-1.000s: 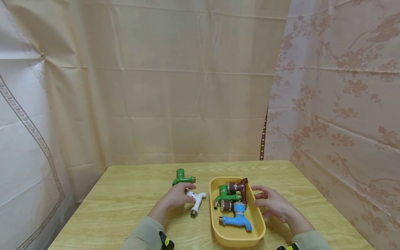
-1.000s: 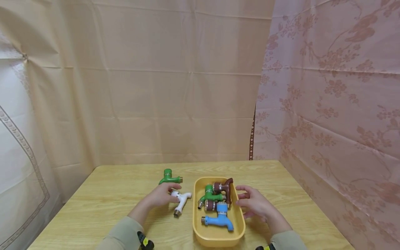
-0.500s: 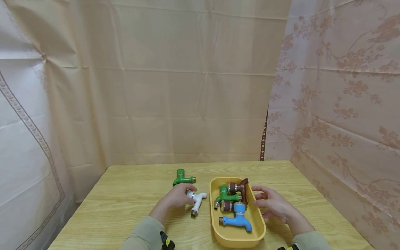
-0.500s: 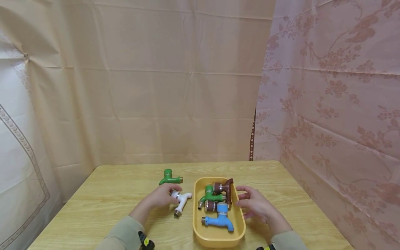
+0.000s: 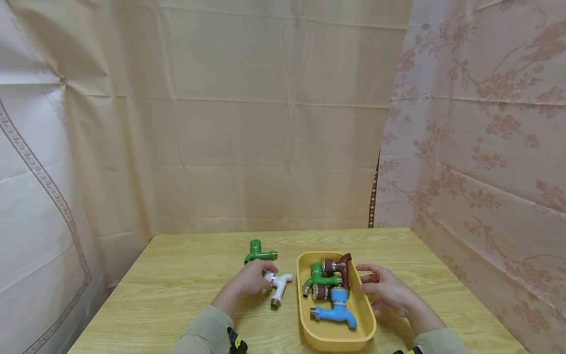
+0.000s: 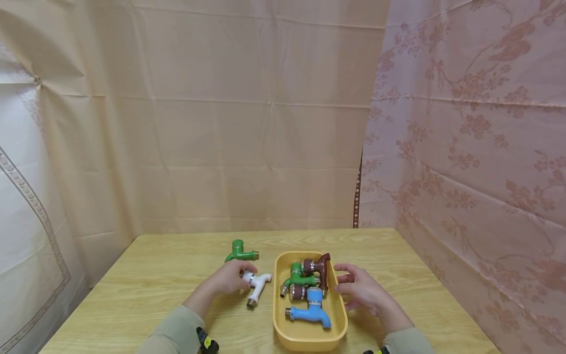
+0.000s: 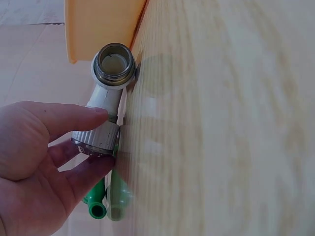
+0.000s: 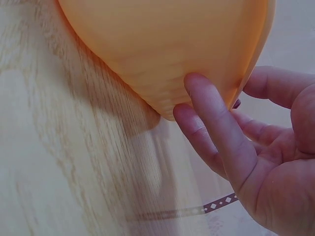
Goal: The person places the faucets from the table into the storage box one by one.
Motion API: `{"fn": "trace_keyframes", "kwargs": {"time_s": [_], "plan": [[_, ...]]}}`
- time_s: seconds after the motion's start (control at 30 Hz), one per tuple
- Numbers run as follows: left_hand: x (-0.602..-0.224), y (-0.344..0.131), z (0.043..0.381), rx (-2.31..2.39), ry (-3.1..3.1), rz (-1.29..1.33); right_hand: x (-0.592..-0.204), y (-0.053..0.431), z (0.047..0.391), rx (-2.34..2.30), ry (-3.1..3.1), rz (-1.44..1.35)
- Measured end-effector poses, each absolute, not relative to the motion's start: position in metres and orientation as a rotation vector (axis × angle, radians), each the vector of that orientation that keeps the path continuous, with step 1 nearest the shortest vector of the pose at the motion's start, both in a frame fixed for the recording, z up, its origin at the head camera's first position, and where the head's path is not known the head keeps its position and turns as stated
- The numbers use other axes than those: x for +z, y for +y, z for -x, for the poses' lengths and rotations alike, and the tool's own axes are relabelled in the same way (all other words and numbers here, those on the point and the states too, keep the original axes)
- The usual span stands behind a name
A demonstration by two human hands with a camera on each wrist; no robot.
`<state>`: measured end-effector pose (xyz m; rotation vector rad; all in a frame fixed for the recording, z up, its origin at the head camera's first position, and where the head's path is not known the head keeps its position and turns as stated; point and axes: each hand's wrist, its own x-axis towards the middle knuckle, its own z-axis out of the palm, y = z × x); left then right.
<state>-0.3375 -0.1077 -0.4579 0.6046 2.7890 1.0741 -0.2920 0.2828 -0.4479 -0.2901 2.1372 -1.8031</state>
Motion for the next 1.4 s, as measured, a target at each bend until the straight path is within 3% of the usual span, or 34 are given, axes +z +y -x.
{"fn": "trace_keyframes", "kwargs": {"time_s": [1.4], "plan": [[-0.445, -0.113, 0.338, 1.143, 2.818, -0.604, -0.450, 0.282, 0.292, -1.806, 2.141, 0.276]]}}
